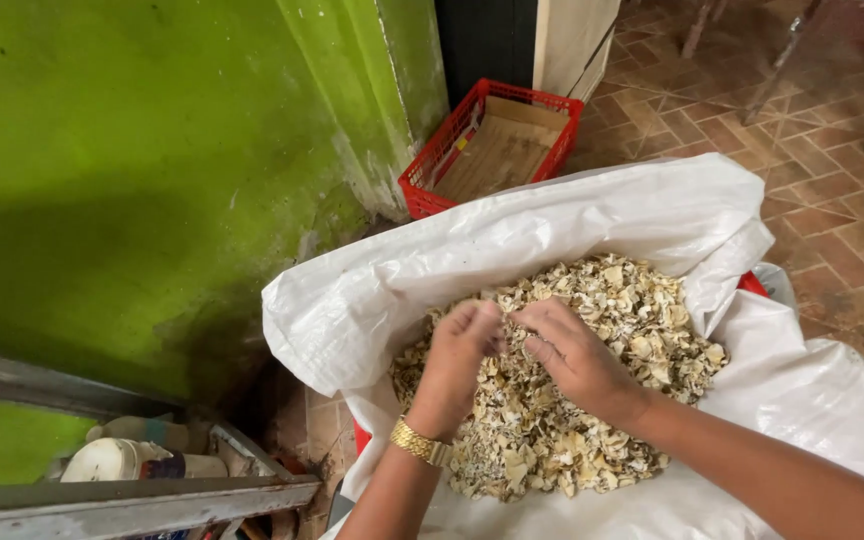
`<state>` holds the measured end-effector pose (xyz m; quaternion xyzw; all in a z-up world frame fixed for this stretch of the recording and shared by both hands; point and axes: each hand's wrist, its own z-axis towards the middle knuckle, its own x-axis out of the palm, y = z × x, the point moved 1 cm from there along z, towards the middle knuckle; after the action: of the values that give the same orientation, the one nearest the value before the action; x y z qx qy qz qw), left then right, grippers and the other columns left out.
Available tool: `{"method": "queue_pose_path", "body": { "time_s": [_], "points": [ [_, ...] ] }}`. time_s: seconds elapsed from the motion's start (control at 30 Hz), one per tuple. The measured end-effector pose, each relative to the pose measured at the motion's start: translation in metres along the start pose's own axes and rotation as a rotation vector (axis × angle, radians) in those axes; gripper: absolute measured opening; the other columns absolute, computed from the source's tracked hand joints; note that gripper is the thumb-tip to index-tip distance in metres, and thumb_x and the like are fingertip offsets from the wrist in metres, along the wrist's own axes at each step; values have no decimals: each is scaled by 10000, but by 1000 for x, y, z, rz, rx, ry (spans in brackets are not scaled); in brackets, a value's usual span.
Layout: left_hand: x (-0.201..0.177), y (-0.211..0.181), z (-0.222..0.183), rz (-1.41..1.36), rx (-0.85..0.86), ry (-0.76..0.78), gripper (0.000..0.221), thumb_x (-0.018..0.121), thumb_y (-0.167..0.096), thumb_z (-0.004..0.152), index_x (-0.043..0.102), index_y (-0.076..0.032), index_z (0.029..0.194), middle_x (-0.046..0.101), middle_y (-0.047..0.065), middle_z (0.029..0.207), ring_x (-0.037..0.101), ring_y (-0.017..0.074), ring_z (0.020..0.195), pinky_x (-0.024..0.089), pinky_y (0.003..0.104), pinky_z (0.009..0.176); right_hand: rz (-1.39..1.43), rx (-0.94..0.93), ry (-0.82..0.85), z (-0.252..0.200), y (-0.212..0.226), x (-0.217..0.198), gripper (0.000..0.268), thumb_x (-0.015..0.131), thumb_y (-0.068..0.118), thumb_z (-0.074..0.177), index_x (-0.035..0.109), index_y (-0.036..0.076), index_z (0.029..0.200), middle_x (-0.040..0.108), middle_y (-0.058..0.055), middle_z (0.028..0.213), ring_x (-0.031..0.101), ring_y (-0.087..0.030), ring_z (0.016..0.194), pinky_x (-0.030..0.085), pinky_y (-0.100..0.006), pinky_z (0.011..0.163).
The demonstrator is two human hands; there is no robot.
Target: Sorting through a large bag of dried cocoons by hand, sifting and picking out specific pieces.
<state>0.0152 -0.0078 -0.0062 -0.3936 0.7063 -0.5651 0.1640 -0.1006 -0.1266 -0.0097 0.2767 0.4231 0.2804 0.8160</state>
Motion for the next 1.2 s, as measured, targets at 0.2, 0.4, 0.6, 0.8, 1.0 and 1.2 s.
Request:
{"method": "queue_pose_path", "body": {
  "time_s": [0.2, 0.4, 0.6, 0.8, 1.0, 1.2],
  "points": [
    [-15, -21, -1, -221, 238, -205, 356, 490, -228, 1066, 436, -128, 728, 326, 2, 678, 387, 124, 601, 347, 247, 583, -145, 378, 552, 26, 27, 27, 306, 434, 237, 1073, 651, 55, 1187, 672, -105, 1004, 696, -187, 958, 552, -356, 883],
    [-6, -33, -18, -95, 325, -222, 457, 502, -248, 1102, 458, -114, 667, 367, 7, 587, 421, 118, 517, 364, 235, 523, -325, 146, 781, 39, 2, 81, 229, 416, 143, 1051, 630, 64, 1034, 637, -88, 901, 603, -195, 816, 501, -366, 830],
    [-30, -7, 1, 76, 357, -236, 309, 622, -177, 1048, 622, -50, 766, 575, 48, 653, 531, 120, 638, 451, 249, 646, 479, 262, 522, -22, 12, 114, 225, 373, 223, 1054, 522, 117, 922, 524, 8, 828, 400, -137, 716, 421, -305, 728],
    [-25, -19, -8, 233, 329, -198, 162, 683, -123, 996, 681, -7, 883, 617, 84, 740, 540, 154, 696, 474, 312, 665, -434, -678, 497, -54, -11, 74, 216, 657, -43, 807, 632, 146, 908, 606, -104, 934, 604, -247, 724, 478, -398, 655],
    [-35, -5, 2, 402, 294, -163, 180, 712, -192, 989, 688, -40, 895, 675, 86, 799, 550, 135, 741, 504, 320, 680, -193, 143, 641, -14, 9, 30, 435, 358, -102, 894, 681, 89, 1114, 668, -121, 972, 697, -211, 931, 545, -354, 896],
    [-27, 0, 1, 668, 257, -26, 192, 638, -161, 1037, 717, 6, 984, 648, 150, 747, 566, 210, 666, 476, 391, 624, 189, 570, 493, -10, -41, 13, 671, 286, -127, 882, 483, 136, 1466, 618, -108, 1323, 595, -208, 1173, 415, -430, 1105]
  ]
}}
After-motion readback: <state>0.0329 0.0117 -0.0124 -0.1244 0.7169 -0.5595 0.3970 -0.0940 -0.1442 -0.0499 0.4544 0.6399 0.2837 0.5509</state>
